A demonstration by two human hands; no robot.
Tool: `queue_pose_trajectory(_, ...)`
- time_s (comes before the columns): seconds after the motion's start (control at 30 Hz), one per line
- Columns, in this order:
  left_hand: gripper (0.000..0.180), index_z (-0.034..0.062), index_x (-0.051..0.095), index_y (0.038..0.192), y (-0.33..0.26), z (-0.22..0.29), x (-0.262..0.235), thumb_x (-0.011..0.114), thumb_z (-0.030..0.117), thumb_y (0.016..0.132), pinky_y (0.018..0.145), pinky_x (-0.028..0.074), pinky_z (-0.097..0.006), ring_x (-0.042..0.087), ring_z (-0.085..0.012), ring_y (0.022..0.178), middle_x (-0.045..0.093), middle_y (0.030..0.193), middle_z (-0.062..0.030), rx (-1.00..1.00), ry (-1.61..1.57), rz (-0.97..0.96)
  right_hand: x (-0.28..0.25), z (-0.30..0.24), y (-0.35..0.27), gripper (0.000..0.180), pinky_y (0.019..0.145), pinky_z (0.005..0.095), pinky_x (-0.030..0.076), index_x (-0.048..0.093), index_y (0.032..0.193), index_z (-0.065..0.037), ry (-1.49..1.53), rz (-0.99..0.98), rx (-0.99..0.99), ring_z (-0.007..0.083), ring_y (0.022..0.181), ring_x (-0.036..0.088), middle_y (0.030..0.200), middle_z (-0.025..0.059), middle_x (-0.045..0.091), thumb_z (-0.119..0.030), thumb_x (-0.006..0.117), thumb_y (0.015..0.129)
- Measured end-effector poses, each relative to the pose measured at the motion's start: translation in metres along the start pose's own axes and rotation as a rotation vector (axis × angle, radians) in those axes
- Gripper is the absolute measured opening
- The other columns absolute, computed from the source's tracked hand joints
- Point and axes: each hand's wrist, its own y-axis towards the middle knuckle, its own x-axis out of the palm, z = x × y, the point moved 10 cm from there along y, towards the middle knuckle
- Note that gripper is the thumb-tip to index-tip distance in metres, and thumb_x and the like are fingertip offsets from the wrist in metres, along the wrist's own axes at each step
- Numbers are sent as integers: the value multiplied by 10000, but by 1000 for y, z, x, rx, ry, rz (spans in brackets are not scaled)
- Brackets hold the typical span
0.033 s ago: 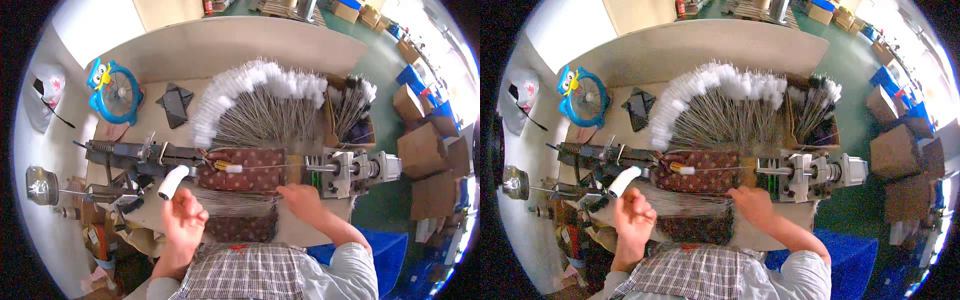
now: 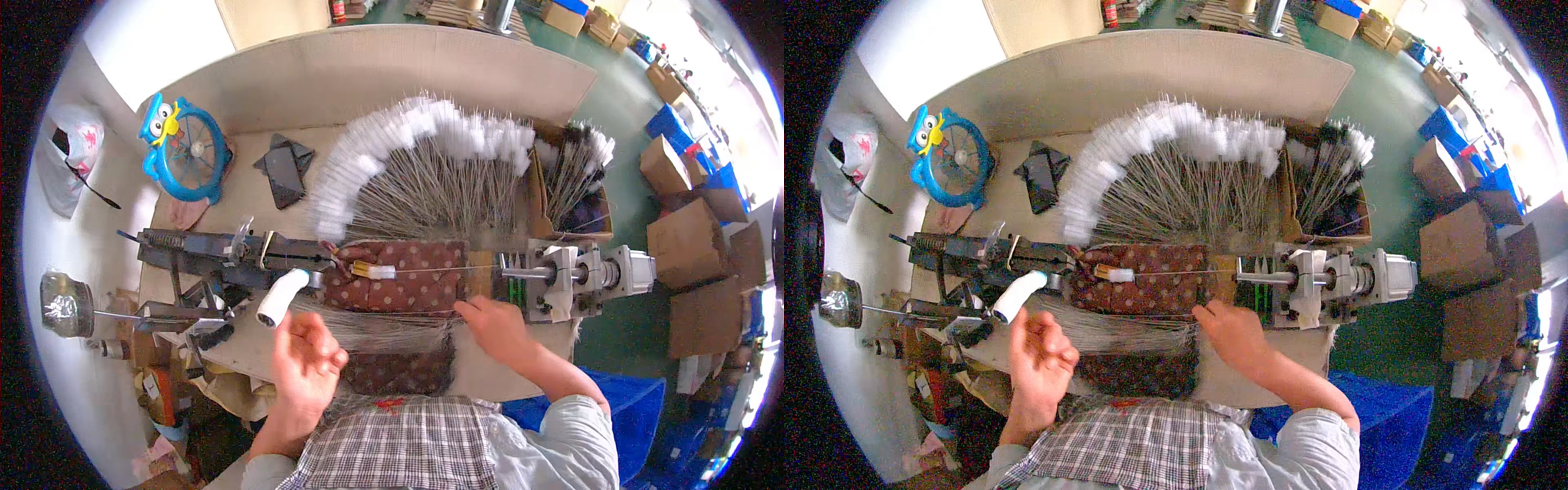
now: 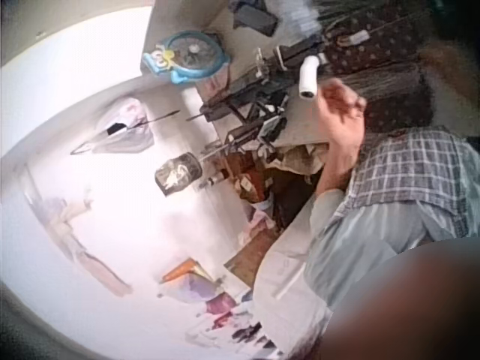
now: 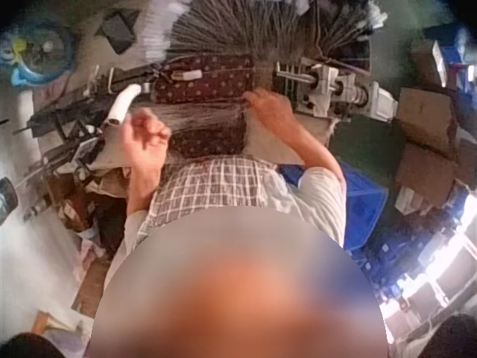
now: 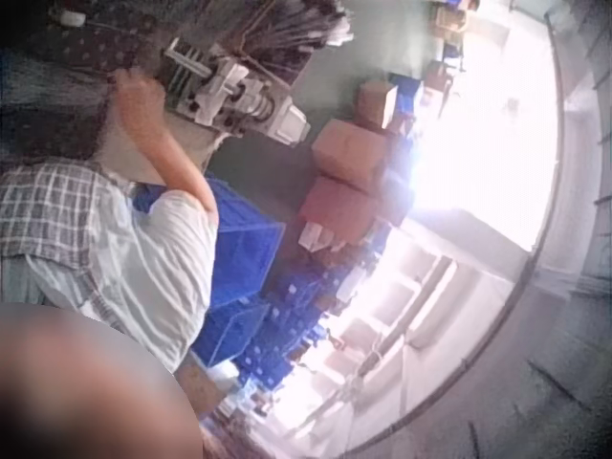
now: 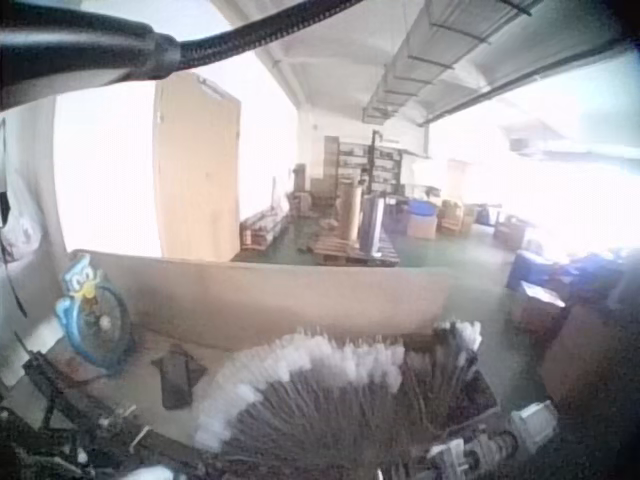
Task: Using a specialized machine to insert and assemble white bristles into metal wire components for brush manufacturing.
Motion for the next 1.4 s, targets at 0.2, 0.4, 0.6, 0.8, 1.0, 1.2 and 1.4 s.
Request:
queue_pose_trajectory(0.2, 240, -1, 582, 912, -5, -27, 42, 449, 197, 934, 528, 468, -265, 540, -145, 543, 599, 708, -108, -148, 352, -386, -16, -4, -8, 201, 561, 356, 513, 503, 882, -56, -150, -29, 117, 266, 681, 613, 836, 115, 516, -28, 574, 696)
queue_pose_trajectory(0.4, 176, -15, 592, 968, -3, -41, 69, 512, 132, 915, 620, 466, -233, 562, -106, 648, 621, 819, -83, -131, 713, -597, -66, 17, -42, 129, 637, 372, 511, 503, 805, -83, -450, 14, 308, 279, 800, 564, 824, 102, 478, -57, 577, 703)
queue_pose_trajectory(0.6, 174, 10, 581, 966, 47, -55, 79, 570, 160, 878, 576, 472, -241, 588, -109, 657, 629, 863, -73, 143, 1026, -593, -190, 76, -82, 154, 685, 388, 470, 560, 892, -26, -246, 542, 413, 317, 775, 549, 812, 137, 529, 8, 513, 750)
queue_pose_trajectory(0.8, 43, 108, 533, 794, 97, -104, 110, 560, 95, 763, 543, 493, -347, 611, -215, 639, 512, 758, -60, 1137, 2196, -424, -157, 32, -15, 218, 740, 334, 497, 616, 880, -18, -10, 527, -25, 249, 848, 598, 919, 92, 629, 67, 531, 698)
queue_pose_trajectory(1.0, 45, 101, 520, 718, 117, -48, 144, 559, 120, 703, 604, 472, -369, 589, -233, 723, 498, 766, -55, 1465, 2333, -160, -95, 61, 43, 146, 682, 384, 496, 667, 882, -104, 155, 299, 141, 313, 746, 614, 825, 117, 646, -154, 587, 771)
queue_pose_trajectory(1.2, 198, 73, 639, 980, 56, -38, 113, 588, 130, 798, 695, 485, -379, 581, -292, 815, 585, 970, -112, 1308, 2046, -332, -85, 55, 49, 163, 669, 391, 487, 709, 788, -166, 252, 26, 69, 282, 710, 620, 730, 92, 652, -301, 649, 719)
queue_pose_trajectory(1.4, 212, 79, 646, 987, 21, -45, 51, 648, 178, 799, 797, 491, -319, 608, -240, 911, 619, 1002, -102, 720, 1749, -404, -93, -37, 98, 128, 683, 371, 492, 686, 749, -146, 354, 204, -297, 235, 791, 593, 748, 29, 647, -261, 639, 719)
